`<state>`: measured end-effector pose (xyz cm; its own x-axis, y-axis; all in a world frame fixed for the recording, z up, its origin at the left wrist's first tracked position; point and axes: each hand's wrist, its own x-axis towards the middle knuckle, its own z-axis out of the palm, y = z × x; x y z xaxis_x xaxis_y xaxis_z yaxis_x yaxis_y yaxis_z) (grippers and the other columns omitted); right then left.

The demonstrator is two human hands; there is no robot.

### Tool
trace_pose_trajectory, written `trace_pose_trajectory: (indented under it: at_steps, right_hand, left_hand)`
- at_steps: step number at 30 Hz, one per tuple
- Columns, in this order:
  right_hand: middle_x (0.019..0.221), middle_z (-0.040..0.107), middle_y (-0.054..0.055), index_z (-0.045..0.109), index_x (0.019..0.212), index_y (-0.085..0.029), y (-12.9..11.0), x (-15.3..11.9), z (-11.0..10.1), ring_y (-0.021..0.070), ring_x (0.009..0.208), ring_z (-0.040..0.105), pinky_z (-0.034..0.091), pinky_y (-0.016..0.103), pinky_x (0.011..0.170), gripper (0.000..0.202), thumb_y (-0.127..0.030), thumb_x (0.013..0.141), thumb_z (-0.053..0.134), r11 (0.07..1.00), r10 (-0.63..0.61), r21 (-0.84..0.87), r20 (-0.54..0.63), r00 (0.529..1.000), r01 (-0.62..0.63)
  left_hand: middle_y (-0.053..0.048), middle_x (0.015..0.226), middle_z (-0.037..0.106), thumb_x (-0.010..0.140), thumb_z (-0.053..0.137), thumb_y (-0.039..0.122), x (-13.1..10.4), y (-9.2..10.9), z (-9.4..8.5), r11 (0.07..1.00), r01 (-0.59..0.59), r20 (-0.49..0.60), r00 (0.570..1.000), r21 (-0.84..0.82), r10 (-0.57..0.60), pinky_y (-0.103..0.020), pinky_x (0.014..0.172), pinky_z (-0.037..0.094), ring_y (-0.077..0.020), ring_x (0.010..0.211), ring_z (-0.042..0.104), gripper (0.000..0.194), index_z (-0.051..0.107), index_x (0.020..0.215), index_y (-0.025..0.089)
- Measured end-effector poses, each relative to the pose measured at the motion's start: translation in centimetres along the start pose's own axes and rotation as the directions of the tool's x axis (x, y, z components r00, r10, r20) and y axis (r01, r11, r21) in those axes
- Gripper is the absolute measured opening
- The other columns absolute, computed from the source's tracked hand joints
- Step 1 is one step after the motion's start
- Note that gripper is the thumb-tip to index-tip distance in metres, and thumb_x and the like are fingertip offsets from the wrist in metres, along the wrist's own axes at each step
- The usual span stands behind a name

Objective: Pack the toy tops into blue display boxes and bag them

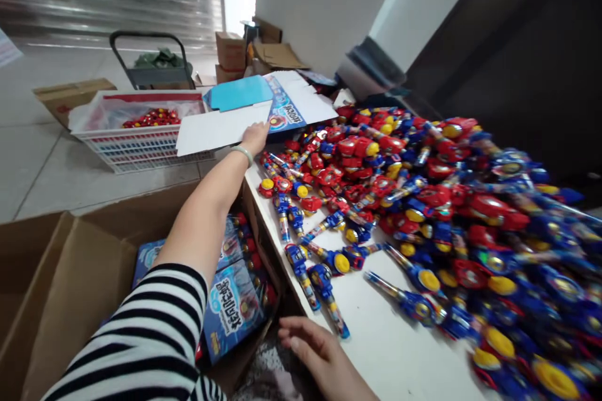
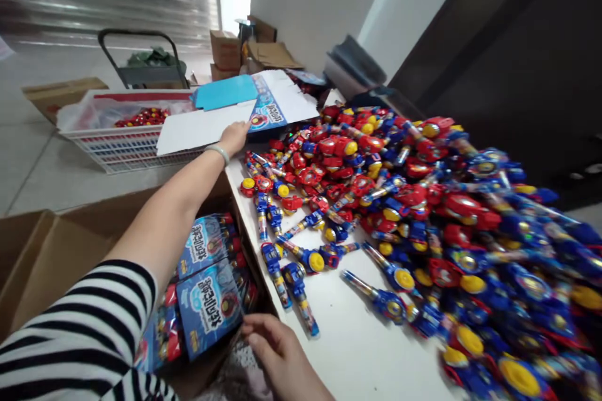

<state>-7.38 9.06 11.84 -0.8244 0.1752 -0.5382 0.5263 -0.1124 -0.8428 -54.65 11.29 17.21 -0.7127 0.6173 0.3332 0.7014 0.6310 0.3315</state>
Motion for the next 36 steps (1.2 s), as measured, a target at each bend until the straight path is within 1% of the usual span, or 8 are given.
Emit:
trace_pose_trajectory:
  at_steps: [6,14,19,23,26,31,34,36]
  right_hand:
    - [0.122,0.072,0.01,0.072,0.113,-0.027,-1.8,-1.9,-5.3,0.0269,0.118,0.065,0.045,0.047,0.11,0.056,-0.06,0.069,0.081,0.968,-0.181,0.118,-0.272,0.945,0.22]
    - [0.113,0.074,0.003,0.064,0.112,-0.023,-10.6,2.8,-10.4,0.0169,0.11,0.069,0.059,0.033,0.095,0.035,-0.029,0.079,0.073,0.49,-0.081,0.463,-0.819,0.567,0.739]
    - [0.106,0.075,0.003,0.063,0.11,-0.021,-8.1,1.6,-7.8,0.0159,0.109,0.068,0.059,0.029,0.094,0.037,-0.031,0.076,0.074,0.471,-0.148,0.378,-0.857,0.494,0.797]
    - [0.094,0.074,0.003,0.065,0.099,-0.021,-6.0,-2.4,-7.7,0.0221,0.1,0.071,0.061,0.038,0.087,0.044,-0.037,0.062,0.084,0.555,-0.293,0.32,-0.789,0.541,0.768]
    - [0.095,0.072,0.007,0.064,0.094,-0.019,-4.7,-7.7,-9.9,0.0275,0.108,0.068,0.058,0.045,0.09,0.049,-0.043,0.058,0.087,0.607,-0.358,0.218,-0.784,0.507,0.764]
    - [0.135,0.06,0.008,0.06,0.118,-0.02,-5.8,-16.6,-14.0,0.0218,0.137,0.045,0.033,0.038,0.117,0.068,-0.044,0.06,0.086,0.616,-0.584,-0.465,-0.811,-0.028,0.636]
    - [0.093,0.069,0.007,0.064,0.091,-0.015,-7.4,-19.8,-15.1,0.0205,0.093,0.063,0.049,0.036,0.091,0.051,-0.055,0.065,0.081,0.697,-0.66,-0.54,-0.741,0.126,0.472]
    - [0.068,0.058,-0.002,0.057,0.075,-0.018,-7.7,-22.2,-15.2,0.0123,0.066,0.053,0.046,0.028,0.067,0.048,-0.062,0.072,0.073,0.67,-0.674,-0.541,-0.73,0.111,0.509]
  left_hand:
    - [-0.021,0.138,0.058,0.095,0.032,0.008,-6.8,4.9,-3.9,0.986,-0.163,-0.136,0.977,0.022,0.164,-0.049,0.108,0.043,-0.0322,0.127,0.054,0.056,0.046,0.149,0.012]
    - [-0.009,0.147,0.055,0.084,0.046,0.007,-27.3,12.6,-1.4,0.841,-0.416,-0.086,0.906,-0.346,0.414,-0.053,0.118,0.038,-0.032,0.139,0.048,0.06,0.059,0.139,0.026]
    - [-0.014,0.119,0.068,0.071,0.078,0.028,-25.9,15.4,-3.1,0.463,0.099,0.192,0.968,-0.881,0.159,-0.043,0.099,0.054,-0.0308,0.112,0.065,0.072,0.055,0.137,0.015]
    - [-0.011,0.09,0.072,0.058,0.088,0.035,-22.7,17.8,-6.6,0.15,0.41,0.43,0.893,-0.9,0.136,-0.036,0.076,0.058,-0.023,0.078,0.07,0.062,0.066,0.11,0.01]
    - [-0.01,0.094,0.074,0.057,0.09,0.033,-23.2,19.6,-8.6,0.061,0.339,0.343,0.899,-0.939,0.273,-0.035,0.076,0.059,-0.0207,0.075,0.069,0.05,0.069,0.097,0.012]
    - [-0.005,0.1,0.074,0.069,0.085,0.035,-27.7,23.4,-10.3,0.077,0.06,0.087,0.905,-0.995,0.416,-0.028,0.08,0.057,-0.0185,0.086,0.068,0.04,0.07,0.1,0.017]
    - [-0.006,0.1,0.074,0.073,0.081,0.044,-30.2,26.3,-12.7,0.17,-0.105,-0.003,0.858,-0.98,0.514,-0.03,0.081,0.056,-0.0199,0.089,0.067,0.041,0.069,0.102,0.016]
    - [-0.004,0.092,0.072,0.077,0.077,0.048,-31.2,27.7,-15.6,0.273,-0.302,-0.092,0.807,-0.914,0.583,-0.03,0.08,0.056,-0.0198,0.087,0.067,0.039,0.069,0.1,0.017]
